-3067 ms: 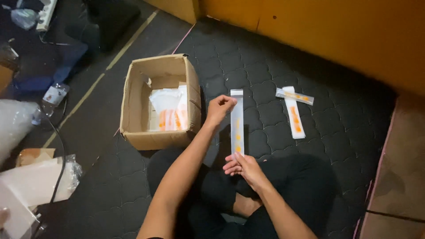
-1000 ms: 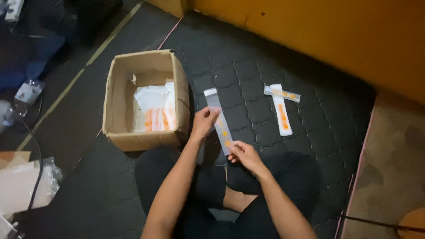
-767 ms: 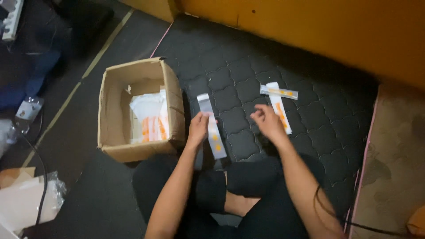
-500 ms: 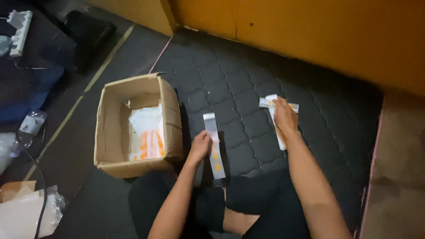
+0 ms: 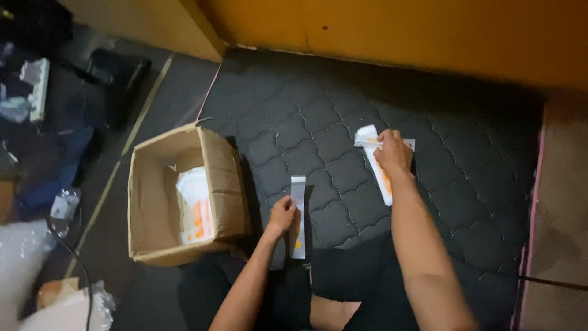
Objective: The person sits on a mat and repeatedly peels the backing off long, narrow sticker strips with orange markings. They handle each strip individually, peel the backing, and place the finished strips into a nearby cardboard box.
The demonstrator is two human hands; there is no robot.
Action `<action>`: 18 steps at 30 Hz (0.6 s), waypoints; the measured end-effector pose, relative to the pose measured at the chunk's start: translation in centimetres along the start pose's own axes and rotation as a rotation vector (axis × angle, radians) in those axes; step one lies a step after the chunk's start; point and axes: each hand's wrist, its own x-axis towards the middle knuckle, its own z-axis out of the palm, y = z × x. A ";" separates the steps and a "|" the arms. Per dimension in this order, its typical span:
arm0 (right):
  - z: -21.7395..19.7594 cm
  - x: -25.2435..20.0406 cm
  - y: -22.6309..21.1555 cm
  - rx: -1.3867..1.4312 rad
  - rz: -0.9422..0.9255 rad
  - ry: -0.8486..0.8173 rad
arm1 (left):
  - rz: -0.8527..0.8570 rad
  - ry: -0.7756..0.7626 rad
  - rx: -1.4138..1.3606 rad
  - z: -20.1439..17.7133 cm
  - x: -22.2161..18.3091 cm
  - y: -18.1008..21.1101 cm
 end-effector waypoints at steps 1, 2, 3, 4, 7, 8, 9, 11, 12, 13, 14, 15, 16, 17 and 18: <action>-0.2 0.0 -0.1 0.013 0.013 0.004 | 0.004 -0.004 0.017 0.6 0.8 -0.8; -0.3 0.0 -0.1 0.016 0.053 0.016 | -0.029 -0.006 0.011 1.2 1.6 -1.6; -0.5 0.0 -0.2 0.017 0.090 0.029 | -0.063 -0.007 0.002 1.8 2.4 -2.4; -1.1 -0.2 -0.6 0.028 0.101 0.032 | -0.058 -0.009 0.017 2.0 2.5 -1.9; -3.3 0.2 0.4 0.153 0.183 0.116 | -0.107 -0.024 -0.082 5.3 4.3 0.5; -3.4 0.6 1.2 0.223 0.267 0.159 | -0.096 -0.022 -0.155 6.9 5.5 1.3; -3.5 1.2 1.8 0.291 0.347 0.203 | -0.085 -0.018 -0.230 8.4 6.8 2.2; -4.6 0.8 2.2 0.309 0.370 0.215 | -0.072 0.019 -0.297 12.3 8.9 5.2; -5.1 0.6 2.5 0.333 0.393 0.226 | -0.059 0.061 -0.359 14.3 10.0 6.7; -6.2 0.2 2.1 0.326 0.394 0.222 | -0.064 0.056 -0.364 15.9 11.2 7.8; -7.2 -0.1 1.7 0.320 0.383 0.228 | -0.059 0.092 -0.381 17.6 12.5 9.0; -8.3 -0.3 1.2 0.317 0.369 0.235 | -0.050 0.130 -0.398 19.1 13.9 10.3; -8.6 -0.5 0.7 0.312 0.368 0.234 | -0.053 0.128 -0.401 19.6 13.7 12.0; -8.8 -0.8 0.2 0.309 0.359 0.229 | -0.054 0.141 -0.380 19.9 13.5 13.6; -8.9 -1.0 -0.3 0.306 0.350 0.225 | -0.056 0.153 -0.360 20.3 13.4 15.2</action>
